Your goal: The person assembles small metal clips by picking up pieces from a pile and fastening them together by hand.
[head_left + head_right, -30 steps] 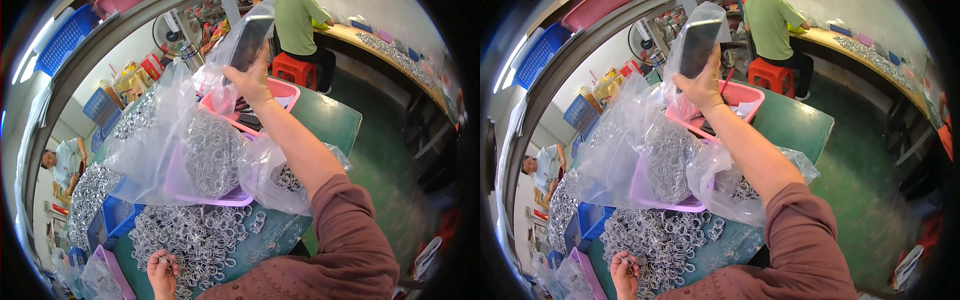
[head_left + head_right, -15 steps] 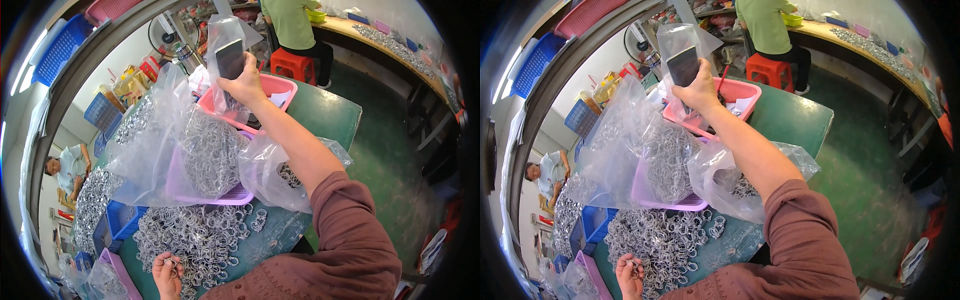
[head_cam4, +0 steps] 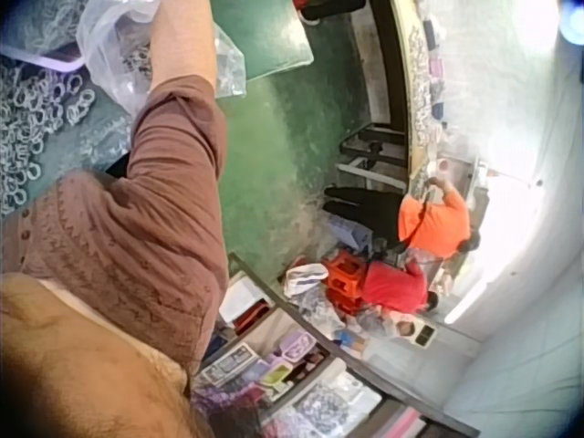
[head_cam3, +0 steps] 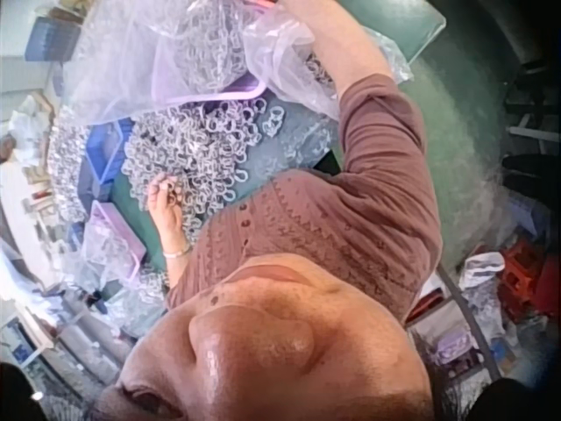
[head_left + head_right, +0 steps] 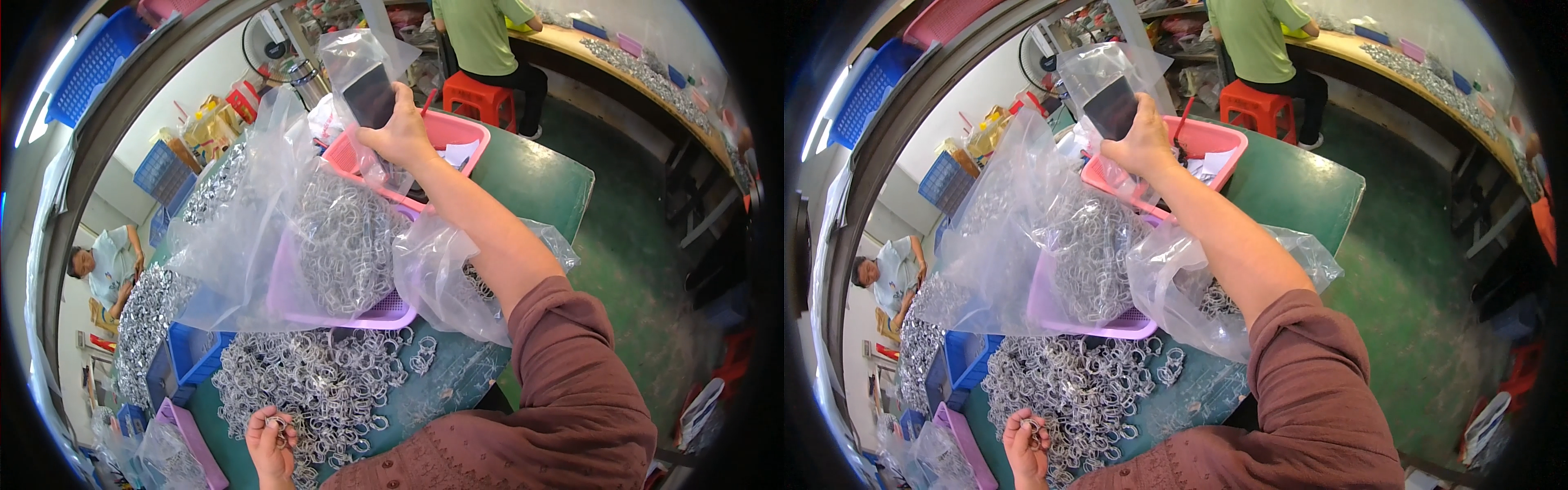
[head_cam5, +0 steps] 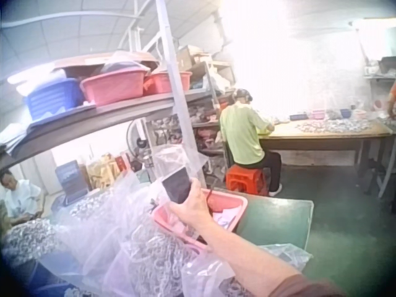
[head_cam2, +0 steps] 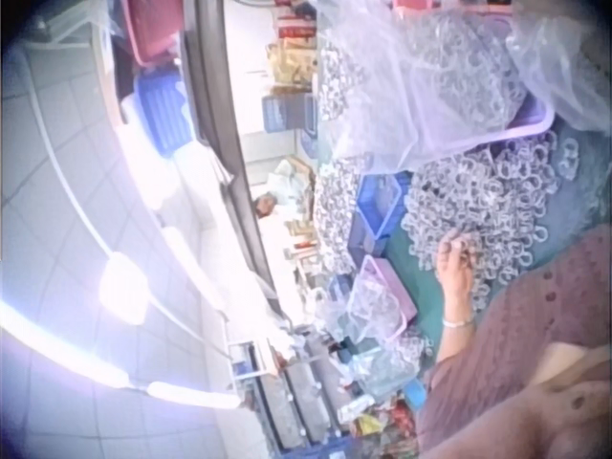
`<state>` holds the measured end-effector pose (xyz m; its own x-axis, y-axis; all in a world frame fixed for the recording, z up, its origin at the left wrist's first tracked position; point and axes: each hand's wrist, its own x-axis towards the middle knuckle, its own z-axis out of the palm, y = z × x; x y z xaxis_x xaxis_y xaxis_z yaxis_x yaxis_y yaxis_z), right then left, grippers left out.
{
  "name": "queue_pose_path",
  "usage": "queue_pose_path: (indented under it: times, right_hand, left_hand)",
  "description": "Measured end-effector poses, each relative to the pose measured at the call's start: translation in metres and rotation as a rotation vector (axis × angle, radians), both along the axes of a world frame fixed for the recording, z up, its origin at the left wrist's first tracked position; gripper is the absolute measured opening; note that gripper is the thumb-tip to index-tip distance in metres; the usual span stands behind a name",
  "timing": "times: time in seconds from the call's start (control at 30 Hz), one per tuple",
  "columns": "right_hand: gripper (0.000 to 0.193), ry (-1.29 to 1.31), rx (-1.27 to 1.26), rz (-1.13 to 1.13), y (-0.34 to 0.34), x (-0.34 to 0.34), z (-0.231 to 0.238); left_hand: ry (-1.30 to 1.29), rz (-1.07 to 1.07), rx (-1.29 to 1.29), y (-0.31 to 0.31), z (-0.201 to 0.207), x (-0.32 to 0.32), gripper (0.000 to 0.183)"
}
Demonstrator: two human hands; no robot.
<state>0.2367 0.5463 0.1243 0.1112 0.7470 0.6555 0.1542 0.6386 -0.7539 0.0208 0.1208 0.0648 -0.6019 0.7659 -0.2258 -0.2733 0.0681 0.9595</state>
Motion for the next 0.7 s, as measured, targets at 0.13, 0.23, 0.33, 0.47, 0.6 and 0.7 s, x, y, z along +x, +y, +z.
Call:
queue_pose_path:
  times: [0.13, 0.23, 0.33, 0.47, 0.6, 0.7]
  right_hand:
    - [0.078, -0.185, -0.04, -0.124, 0.005, -0.002, -0.002]
    - [0.081, -0.372, -0.184, -0.173, 0.007, -0.005, 0.0]
    - [0.083, -0.503, -0.348, -0.163, 0.011, -0.01, 0.001]
    - [0.084, -0.653, -0.532, -0.21, 0.015, -0.021, -0.006]
    - [0.087, -0.837, -0.65, -0.193, 0.016, -0.022, -0.017]
    - [0.085, -0.943, -0.671, -0.174, 0.012, -0.028, -0.02]
  left_hand:
    - [-0.007, -0.013, 0.01, -0.001, -0.001, -0.002, 0.017]
    - [-0.008, -0.015, 0.008, -0.001, 0.0, -0.001, 0.017]
    - [-0.012, -0.019, 0.003, -0.001, 0.0, -0.001, 0.017]
    - [-0.019, -0.021, -0.004, -0.002, 0.0, -0.003, 0.017]
    - [-0.021, -0.017, -0.003, -0.004, 0.0, -0.001, 0.016]
    - [-0.005, -0.009, -0.008, -0.006, 0.0, -0.001, 0.017]
